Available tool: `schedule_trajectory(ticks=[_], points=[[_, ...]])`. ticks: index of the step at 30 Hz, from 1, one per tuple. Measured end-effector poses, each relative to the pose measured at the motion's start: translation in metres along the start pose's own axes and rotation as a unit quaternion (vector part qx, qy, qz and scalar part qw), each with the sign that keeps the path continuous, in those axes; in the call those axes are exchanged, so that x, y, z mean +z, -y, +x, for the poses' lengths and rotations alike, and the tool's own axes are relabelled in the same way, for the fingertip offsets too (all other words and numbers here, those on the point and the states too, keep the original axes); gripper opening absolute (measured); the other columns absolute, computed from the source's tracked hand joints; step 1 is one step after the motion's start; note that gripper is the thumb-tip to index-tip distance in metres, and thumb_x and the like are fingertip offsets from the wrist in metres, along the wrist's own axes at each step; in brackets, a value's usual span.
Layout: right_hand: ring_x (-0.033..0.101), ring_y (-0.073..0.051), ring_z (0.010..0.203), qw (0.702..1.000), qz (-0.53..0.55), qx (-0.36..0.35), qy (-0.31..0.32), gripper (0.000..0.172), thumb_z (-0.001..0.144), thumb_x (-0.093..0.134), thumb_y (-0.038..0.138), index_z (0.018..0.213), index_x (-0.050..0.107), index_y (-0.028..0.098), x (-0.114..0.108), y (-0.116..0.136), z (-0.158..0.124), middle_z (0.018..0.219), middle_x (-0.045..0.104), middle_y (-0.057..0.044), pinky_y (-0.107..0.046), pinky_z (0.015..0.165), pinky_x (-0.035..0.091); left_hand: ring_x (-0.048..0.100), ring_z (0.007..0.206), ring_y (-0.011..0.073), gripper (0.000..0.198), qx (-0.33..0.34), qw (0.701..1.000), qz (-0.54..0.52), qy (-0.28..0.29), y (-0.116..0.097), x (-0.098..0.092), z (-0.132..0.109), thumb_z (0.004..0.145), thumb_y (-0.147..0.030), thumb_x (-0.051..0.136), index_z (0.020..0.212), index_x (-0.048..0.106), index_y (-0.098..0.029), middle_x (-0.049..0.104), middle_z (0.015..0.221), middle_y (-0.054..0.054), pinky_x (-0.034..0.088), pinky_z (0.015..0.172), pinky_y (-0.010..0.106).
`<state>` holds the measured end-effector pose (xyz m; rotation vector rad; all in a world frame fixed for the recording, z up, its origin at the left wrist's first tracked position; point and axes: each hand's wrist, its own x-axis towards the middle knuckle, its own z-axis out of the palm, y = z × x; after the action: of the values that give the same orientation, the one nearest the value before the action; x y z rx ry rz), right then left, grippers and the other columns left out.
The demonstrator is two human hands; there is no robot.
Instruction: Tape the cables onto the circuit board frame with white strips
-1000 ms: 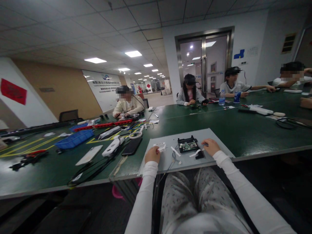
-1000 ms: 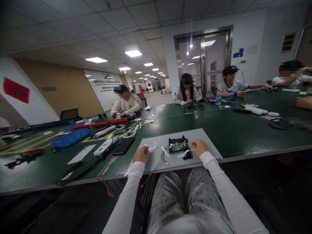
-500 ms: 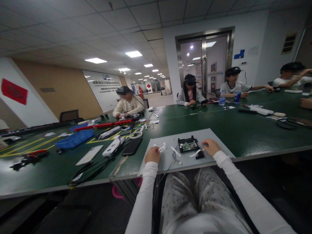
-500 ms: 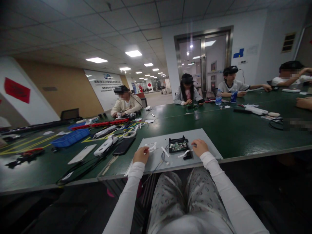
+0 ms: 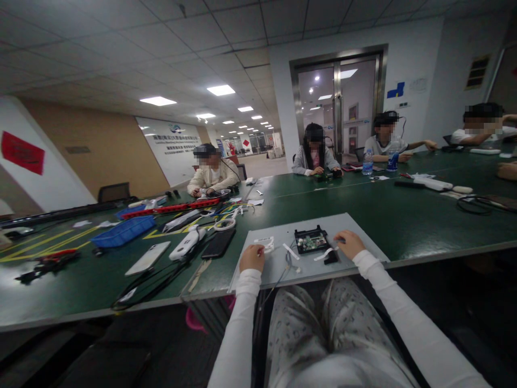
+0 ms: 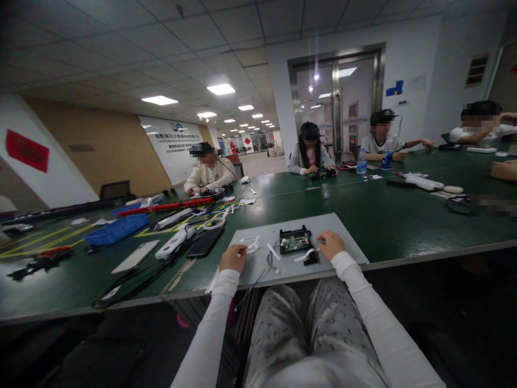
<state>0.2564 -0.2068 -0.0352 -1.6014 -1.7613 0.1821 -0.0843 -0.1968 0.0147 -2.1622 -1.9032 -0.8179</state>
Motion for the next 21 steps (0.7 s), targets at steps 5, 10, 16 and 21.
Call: schedule_trajectory(ticks=[5,10,16,21], points=[[0.051,-0.014,0.083,1.000,0.000,0.004,0.001,0.020,0.063,0.049,0.012,0.077,0.062,0.019,-0.0002,0.0004,-0.0004,0.086,0.059,-0.003,-0.025,0.077,0.036,0.056,0.073,0.0130,0.018,0.002,1.000,-0.008,-0.007,0.0001,-0.0004,-0.0004,0.070,-0.016,0.048,0.080,0.063,-0.018,0.062,0.082,0.003,0.041,0.069,0.021],[0.051,-0.014,0.083,1.000,0.003,0.007,0.000,0.020,0.063,0.049,0.012,0.077,0.062,0.019,0.0004,-0.0001,-0.0001,0.085,0.059,-0.003,-0.024,0.077,0.036,0.056,0.073,0.0129,0.018,0.001,1.000,-0.008,-0.011,0.0011,-0.0003,-0.0005,0.070,-0.016,0.048,0.079,0.062,-0.019,0.062,0.082,0.002,0.040,0.069,0.021],[0.051,-0.014,0.083,1.000,0.014,0.006,-0.003,0.021,0.062,0.049,0.012,0.077,0.062,0.019,0.0001,0.0002,-0.0006,0.085,0.059,-0.003,-0.025,0.077,0.036,0.056,0.073,0.0135,0.017,0.001,1.000,-0.011,-0.017,-0.0007,-0.0023,-0.0014,0.071,-0.016,0.047,0.078,0.063,-0.019,0.062,0.082,0.002,0.041,0.070,0.021],[0.051,-0.014,0.082,1.000,0.017,0.007,-0.005,0.020,0.062,0.049,0.011,0.075,0.062,0.019,0.0001,0.0007,-0.0008,0.084,0.059,-0.003,-0.025,0.078,0.037,0.056,0.072,0.0143,0.017,0.001,1.000,-0.013,-0.029,-0.0031,-0.0048,-0.0021,0.071,-0.015,0.047,0.077,0.063,-0.019,0.062,0.081,0.003,0.042,0.070,0.023]])
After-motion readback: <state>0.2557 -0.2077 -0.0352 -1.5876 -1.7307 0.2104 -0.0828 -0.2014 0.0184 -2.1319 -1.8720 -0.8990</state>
